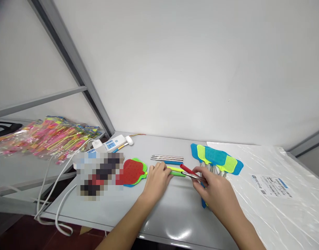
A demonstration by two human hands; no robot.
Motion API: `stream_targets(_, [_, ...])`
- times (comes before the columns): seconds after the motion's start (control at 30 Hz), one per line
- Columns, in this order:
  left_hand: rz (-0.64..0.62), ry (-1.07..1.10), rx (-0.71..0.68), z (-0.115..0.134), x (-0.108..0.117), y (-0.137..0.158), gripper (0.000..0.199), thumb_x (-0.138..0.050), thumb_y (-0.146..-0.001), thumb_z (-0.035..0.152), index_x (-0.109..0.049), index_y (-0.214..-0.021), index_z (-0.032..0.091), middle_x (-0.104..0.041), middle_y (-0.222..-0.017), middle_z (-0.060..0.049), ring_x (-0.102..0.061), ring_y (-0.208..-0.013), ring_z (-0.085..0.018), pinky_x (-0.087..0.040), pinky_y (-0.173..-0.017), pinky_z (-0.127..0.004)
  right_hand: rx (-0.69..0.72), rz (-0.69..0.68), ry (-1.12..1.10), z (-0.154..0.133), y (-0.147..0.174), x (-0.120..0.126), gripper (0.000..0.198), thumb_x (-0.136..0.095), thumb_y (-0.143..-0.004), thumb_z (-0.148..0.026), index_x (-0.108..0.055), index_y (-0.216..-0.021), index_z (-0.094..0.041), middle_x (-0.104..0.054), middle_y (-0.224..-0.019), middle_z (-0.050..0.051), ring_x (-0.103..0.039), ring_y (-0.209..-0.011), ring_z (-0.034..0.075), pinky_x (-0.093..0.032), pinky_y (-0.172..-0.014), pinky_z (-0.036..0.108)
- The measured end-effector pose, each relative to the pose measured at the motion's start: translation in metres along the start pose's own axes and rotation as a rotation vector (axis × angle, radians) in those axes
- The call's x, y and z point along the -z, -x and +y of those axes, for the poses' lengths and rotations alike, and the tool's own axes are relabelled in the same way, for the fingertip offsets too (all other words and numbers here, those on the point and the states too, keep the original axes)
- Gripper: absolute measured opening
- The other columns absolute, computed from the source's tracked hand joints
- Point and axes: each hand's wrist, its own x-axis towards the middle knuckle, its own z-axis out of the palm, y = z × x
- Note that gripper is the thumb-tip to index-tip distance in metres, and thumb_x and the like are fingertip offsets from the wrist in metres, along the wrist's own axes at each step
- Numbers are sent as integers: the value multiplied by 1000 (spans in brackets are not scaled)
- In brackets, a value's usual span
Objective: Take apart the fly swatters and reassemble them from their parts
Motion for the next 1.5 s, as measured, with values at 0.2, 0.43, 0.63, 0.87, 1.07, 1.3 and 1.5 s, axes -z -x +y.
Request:
stream_targets(0.2, [8, 200, 14, 21, 26, 25, 21, -52, -94, 27, -58, -114, 25, -58, -101, -4, -53, -96, -21, -41, -83, -36, -5, 63, -197, -5, 30, -7, 19, -58, -83, -41, -64, -94, -27, -48, -50, -6, -47, -44, 15, -38, -46, 25])
stream_targets(0.43, [30, 1237, 286, 68, 41, 70, 34, -35, -100, 40, -54, -118, 20, -60, -111, -8, -56, -102, -20, -45, -91, -33, 39, -100, -547, -49, 44, -42, 20, -58, -82, -38, -66, -91, -22, -48, -52, -4, -45, -44, 12, -36, -43, 22])
stream_targets(0.63, [171, 1146, 551, 39, 31, 87, 30, -38, -98, 45, -56, -100, 20, -56, -81, 1, -46, -63, -12, -42, -65, -24, -130, -94, -886, -59, 50, -50, 30, -65, -80, -44, -71, -94, -18, -39, -51, -6, -35, -46, 10, -30, -44, 23])
stream_targets(0.87, [36, 852, 240, 21, 41, 93, 20, -44, -98, 32, -60, -101, 21, -62, -94, -3, -55, -87, -16, -41, -78, -26, -188, 180, -1878, -80, 22, -5, 47, -46, -92, -45, -49, -52, -19, -14, -46, -8, -12, -41, 7, -18, -40, 23])
stream_targets(1.07, [31, 751, 120, 23, 43, 90, 18, -42, -99, 26, -58, -105, 23, -59, -91, -2, -54, -85, -15, -41, -77, -26, -191, 196, -2000, -109, 9, -13, 50, -43, -94, -43, -44, -51, -19, -15, -44, -8, -12, -40, 7, -16, -39, 24])
stream_targets(1.3, [-3, 650, 112, 17, 50, 92, 18, -39, -99, 27, -56, -104, 23, -58, -88, -1, -54, -82, -16, -41, -74, -27, -114, 137, -1953, -112, 12, -32, 48, -43, -95, -39, -47, -52, -18, -19, -44, -8, -15, -39, 7, -17, -40, 23])
stream_targets(1.5, [-92, 617, 112, 14, 57, 91, 19, -38, -100, 29, -55, -105, 25, -62, -92, -1, -56, -81, -17, -40, -72, -27, -145, 120, -1949, -107, 8, -36, 46, -43, -95, -38, -47, -53, -19, -19, -45, -8, -14, -39, 7, -19, -40, 22])
